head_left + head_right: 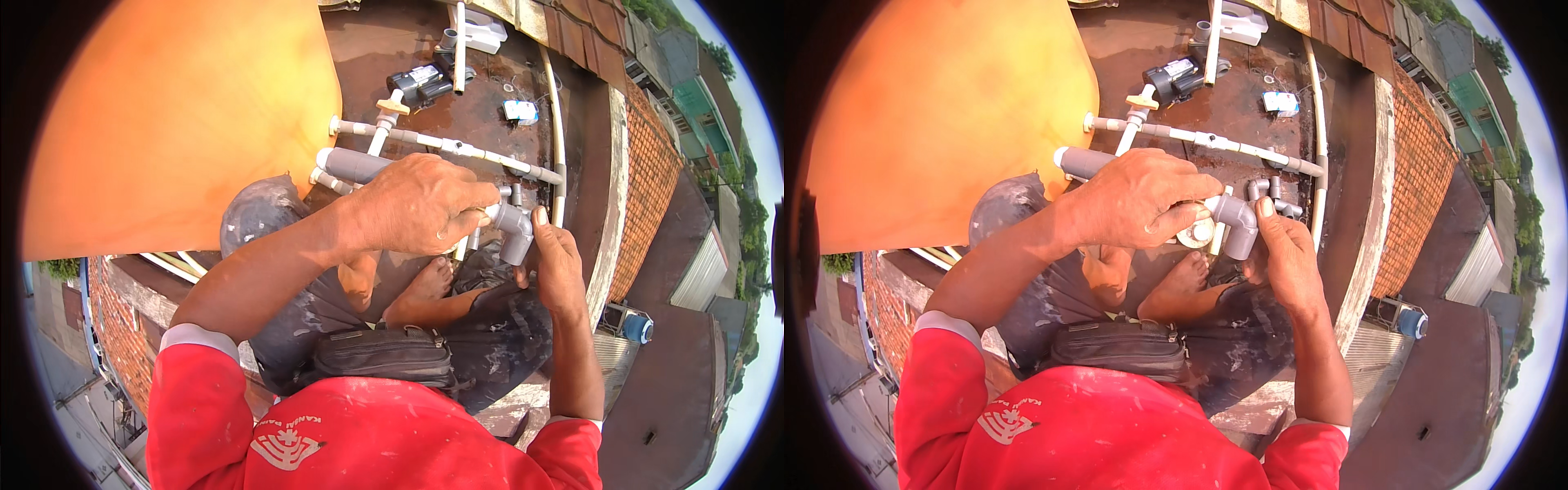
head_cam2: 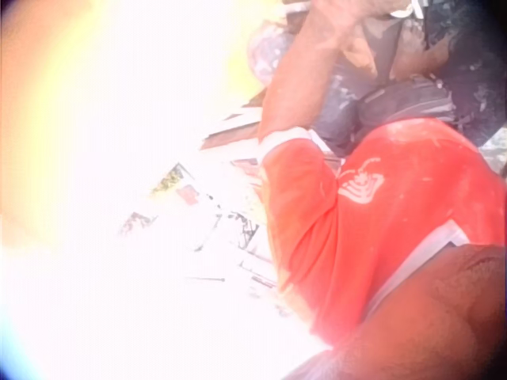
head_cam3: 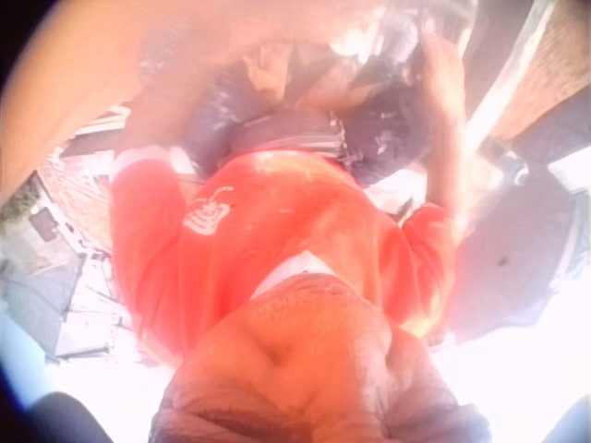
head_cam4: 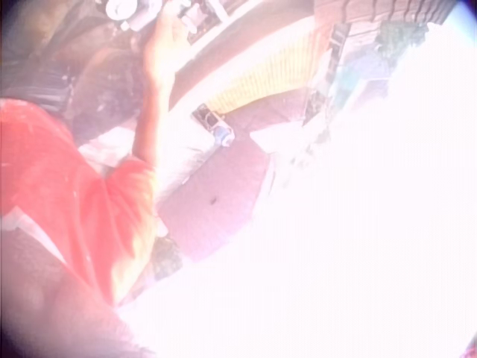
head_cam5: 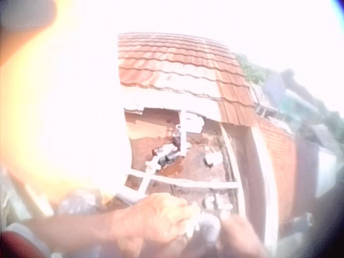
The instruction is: The person assembles a PVC plumbing system on a rooftop, handling pipes, fittings, a water pump, and a valve. They connect components by hand, apply sealant, and organize tools and parts around the work area.
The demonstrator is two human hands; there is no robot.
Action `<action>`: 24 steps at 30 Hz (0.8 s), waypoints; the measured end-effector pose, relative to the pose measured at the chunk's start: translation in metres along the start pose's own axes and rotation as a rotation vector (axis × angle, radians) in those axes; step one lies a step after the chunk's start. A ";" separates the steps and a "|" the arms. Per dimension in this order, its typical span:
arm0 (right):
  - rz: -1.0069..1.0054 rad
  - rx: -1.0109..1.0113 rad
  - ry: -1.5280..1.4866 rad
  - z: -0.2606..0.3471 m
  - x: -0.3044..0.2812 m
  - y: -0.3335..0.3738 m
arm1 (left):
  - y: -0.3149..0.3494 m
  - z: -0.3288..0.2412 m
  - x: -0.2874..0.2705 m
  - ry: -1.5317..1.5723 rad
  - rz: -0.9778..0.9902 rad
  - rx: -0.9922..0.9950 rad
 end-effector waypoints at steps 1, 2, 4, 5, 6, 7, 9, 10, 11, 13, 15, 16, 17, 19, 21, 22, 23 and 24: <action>-0.071 -0.203 0.163 0.006 0.006 0.009 | 0.000 0.002 0.000 0.025 -0.001 -0.008; -0.143 -0.405 0.325 0.014 0.013 0.015 | 0.000 0.006 0.001 0.051 -0.003 -0.015; -0.237 -0.469 0.404 0.029 0.039 0.014 | 0.004 0.006 0.002 0.042 0.004 -0.026; -0.223 -0.442 0.374 0.028 0.042 0.012 | 0.006 0.004 0.001 0.009 0.007 -0.024; -0.221 -0.409 0.359 0.030 0.042 0.013 | 0.002 0.003 0.000 -0.015 0.000 -0.004; -0.130 -0.232 0.102 0.023 0.036 0.009 | 0.000 0.001 0.000 -0.074 -0.014 0.043; 0.063 0.118 -0.419 0.011 0.030 0.003 | -0.002 -0.003 -0.001 -0.200 -0.037 0.129; -0.010 0.034 -0.405 0.013 0.035 0.006 | -0.001 -0.001 0.001 -0.147 0.006 0.086; -0.077 -0.313 0.012 0.024 0.032 0.010 | 0.002 0.004 0.003 -0.094 0.050 0.043; -0.151 -0.689 0.530 0.032 0.034 0.018 | 0.008 0.008 0.005 0.054 0.141 -0.036; -0.183 -0.780 0.724 0.028 0.037 0.018 | 0.009 0.009 0.008 0.247 0.238 -0.093; -0.137 -0.573 0.562 0.022 0.035 0.018 | 0.011 0.004 0.009 0.292 0.233 -0.126; -0.090 -0.368 0.398 0.017 0.034 0.018 | 0.011 0.002 0.011 0.179 0.194 -0.056; -0.016 0.088 -0.091 -0.002 0.028 0.006 | 0.009 -0.003 0.015 -0.039 0.108 0.089; 0.040 0.219 -0.108 -0.012 0.026 0.000 | 0.009 -0.003 0.013 0.012 0.209 0.011; -0.195 -0.229 0.323 -0.008 0.035 0.010 | 0.009 -0.002 0.012 0.034 0.258 -0.031; -0.194 -0.534 0.637 0.003 0.034 0.013 | 0.008 0.003 0.012 0.175 0.274 -0.074; -0.283 -0.848 0.936 0.014 0.036 0.020 | 0.010 0.006 0.013 0.316 0.292 -0.123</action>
Point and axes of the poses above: each hand's wrist, its own y-axis away from the middle knuckle, its own x-axis out of the palm, z = x × y, the point moved 2 cm from there along -y, towards the middle knuckle, and after that the axes turned 3 degrees about z, right-handed, at the moved point
